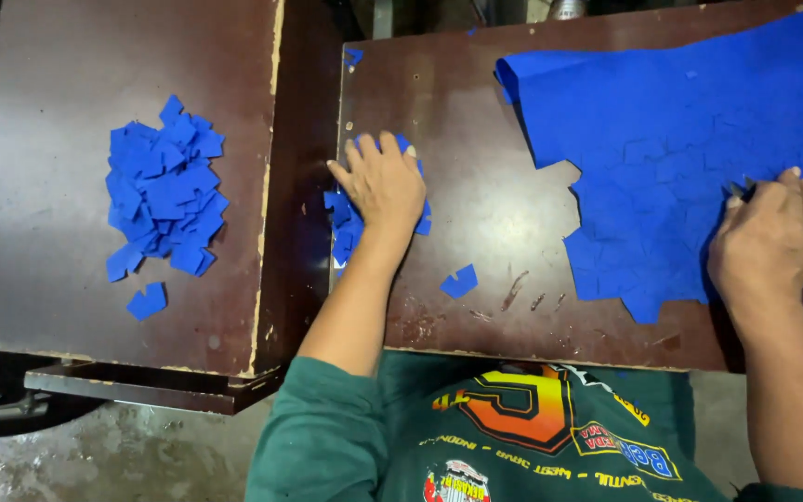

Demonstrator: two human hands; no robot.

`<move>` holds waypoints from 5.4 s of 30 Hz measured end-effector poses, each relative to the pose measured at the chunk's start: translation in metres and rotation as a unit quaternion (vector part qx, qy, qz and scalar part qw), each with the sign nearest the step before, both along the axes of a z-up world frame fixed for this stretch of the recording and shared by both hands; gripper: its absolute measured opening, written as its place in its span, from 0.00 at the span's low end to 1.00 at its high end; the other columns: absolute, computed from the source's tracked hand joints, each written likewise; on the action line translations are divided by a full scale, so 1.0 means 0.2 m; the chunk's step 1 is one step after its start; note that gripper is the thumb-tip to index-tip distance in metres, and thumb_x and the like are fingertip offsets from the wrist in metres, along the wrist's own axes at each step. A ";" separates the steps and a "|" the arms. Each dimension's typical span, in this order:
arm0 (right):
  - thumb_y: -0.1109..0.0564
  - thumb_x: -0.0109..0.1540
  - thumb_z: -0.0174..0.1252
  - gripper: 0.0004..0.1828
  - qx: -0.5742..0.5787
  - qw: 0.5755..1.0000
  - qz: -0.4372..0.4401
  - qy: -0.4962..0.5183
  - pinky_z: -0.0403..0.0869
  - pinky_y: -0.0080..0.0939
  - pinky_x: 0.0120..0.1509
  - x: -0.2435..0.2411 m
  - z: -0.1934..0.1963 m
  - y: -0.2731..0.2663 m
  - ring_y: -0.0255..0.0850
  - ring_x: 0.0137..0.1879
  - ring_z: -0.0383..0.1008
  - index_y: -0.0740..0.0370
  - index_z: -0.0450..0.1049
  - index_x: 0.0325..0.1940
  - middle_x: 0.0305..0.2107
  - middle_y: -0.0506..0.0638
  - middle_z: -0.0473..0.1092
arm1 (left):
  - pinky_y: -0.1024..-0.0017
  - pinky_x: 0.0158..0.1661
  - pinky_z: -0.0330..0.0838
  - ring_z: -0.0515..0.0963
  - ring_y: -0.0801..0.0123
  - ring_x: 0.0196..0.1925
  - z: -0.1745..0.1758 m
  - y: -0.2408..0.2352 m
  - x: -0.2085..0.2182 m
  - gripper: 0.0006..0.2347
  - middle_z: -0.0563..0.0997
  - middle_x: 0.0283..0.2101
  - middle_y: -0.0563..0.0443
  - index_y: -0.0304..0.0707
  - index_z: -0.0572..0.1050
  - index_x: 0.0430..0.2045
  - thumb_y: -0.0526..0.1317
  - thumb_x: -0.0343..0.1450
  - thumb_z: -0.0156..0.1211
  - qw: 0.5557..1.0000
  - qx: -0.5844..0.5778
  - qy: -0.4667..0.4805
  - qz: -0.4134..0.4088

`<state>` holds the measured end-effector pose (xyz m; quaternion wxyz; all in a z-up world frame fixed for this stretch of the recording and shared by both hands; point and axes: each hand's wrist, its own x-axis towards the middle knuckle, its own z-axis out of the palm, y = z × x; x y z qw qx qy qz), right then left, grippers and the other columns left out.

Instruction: Cutting out small blue fabric pieces from a larger sheet using a small hand-held cutting tool.

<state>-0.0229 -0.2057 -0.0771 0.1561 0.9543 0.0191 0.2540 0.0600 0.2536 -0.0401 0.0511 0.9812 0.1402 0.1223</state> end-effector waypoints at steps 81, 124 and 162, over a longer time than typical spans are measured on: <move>0.64 0.80 0.47 0.09 0.437 0.875 0.204 -0.039 0.68 0.50 0.43 -0.13 0.34 0.11 0.51 0.39 0.68 0.74 0.70 0.52 0.35 0.60 0.67 | 0.72 0.20 0.67 0.68 0.71 0.10 0.18 -1.00 -0.38 0.08 0.69 0.09 0.50 0.40 0.71 0.19 0.38 0.68 0.62 0.741 -0.601 0.285 -0.092; 0.55 0.71 0.46 0.15 0.826 0.459 -0.064 0.323 0.73 0.39 0.13 -0.51 0.36 0.68 0.43 0.15 0.70 0.69 0.74 0.43 0.20 0.63 0.72 | 0.52 0.43 0.77 0.83 0.44 0.42 0.36 -0.82 -0.53 0.10 0.78 0.37 0.39 0.34 0.79 0.40 0.39 0.70 0.58 0.883 -0.382 0.159 -0.223; 0.57 0.71 0.44 0.13 0.816 0.516 -0.001 0.259 0.62 0.33 0.14 -0.36 0.31 0.78 0.33 0.16 0.61 0.66 0.73 0.42 0.19 0.54 0.65 | 0.80 0.18 0.78 0.79 0.72 0.19 0.10 -0.81 -0.44 0.08 0.80 0.23 0.41 0.24 0.76 0.38 0.32 0.70 0.56 0.667 -0.718 0.169 -0.102</move>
